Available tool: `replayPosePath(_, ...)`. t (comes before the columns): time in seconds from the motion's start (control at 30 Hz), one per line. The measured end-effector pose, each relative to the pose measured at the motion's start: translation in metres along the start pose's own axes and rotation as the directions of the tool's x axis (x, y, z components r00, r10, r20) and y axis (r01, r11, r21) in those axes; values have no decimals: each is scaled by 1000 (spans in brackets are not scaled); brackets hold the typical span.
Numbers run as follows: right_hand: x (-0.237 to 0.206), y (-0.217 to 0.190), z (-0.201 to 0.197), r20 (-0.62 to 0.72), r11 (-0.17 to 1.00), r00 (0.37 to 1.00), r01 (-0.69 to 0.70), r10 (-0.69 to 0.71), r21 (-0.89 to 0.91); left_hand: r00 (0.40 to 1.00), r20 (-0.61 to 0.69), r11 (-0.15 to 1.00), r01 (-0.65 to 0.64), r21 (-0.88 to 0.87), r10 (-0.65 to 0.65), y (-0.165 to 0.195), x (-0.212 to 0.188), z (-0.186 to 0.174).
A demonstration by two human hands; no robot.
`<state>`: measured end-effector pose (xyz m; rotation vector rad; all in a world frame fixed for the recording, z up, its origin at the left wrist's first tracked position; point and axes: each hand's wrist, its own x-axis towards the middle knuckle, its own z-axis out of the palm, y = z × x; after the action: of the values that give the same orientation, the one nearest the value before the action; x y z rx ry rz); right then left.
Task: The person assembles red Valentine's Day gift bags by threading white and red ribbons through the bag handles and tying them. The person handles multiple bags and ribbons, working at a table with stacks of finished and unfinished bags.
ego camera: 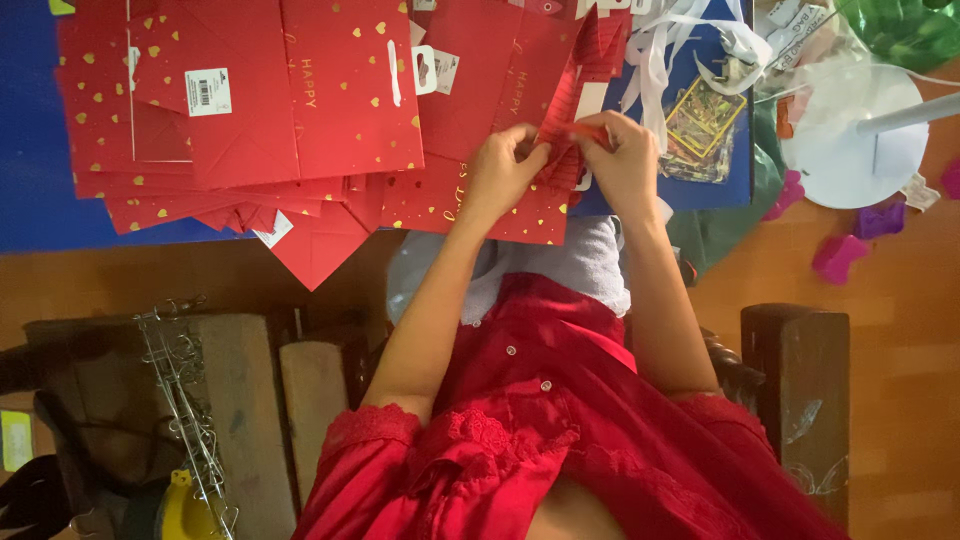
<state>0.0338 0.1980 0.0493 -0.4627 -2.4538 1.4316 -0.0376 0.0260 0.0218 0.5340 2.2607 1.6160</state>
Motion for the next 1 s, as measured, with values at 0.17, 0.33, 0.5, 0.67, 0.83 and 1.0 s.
replayPosePath(0.17,-5,3,1,7,993,1000,25,-26,119,999,25,999,39,7,-39,2,-1,-1)
replayPosePath(0.33,-5,-3,-4,66,981,997,12,-26,194,999,-5,999,-51,17,51,-2,-1,1)
replayPosePath(0.5,-7,-8,-17,151,981,989,-37,9,189,1000,-5,997,24,79,-23,2,-6,1)
replayPosePath(0.67,-12,-7,-28,153,996,988,-10,-4,90,992,-124,996,9,84,2,12,-23,5)
replayPosePath(0.83,-14,-13,-28,87,990,996,-32,20,140,992,-118,998,41,50,-35,23,-37,3)
replayPosePath(1.0,-16,-33,-32,75,998,997,-11,16,-60,990,-134,991,64,116,-48,24,-44,10)
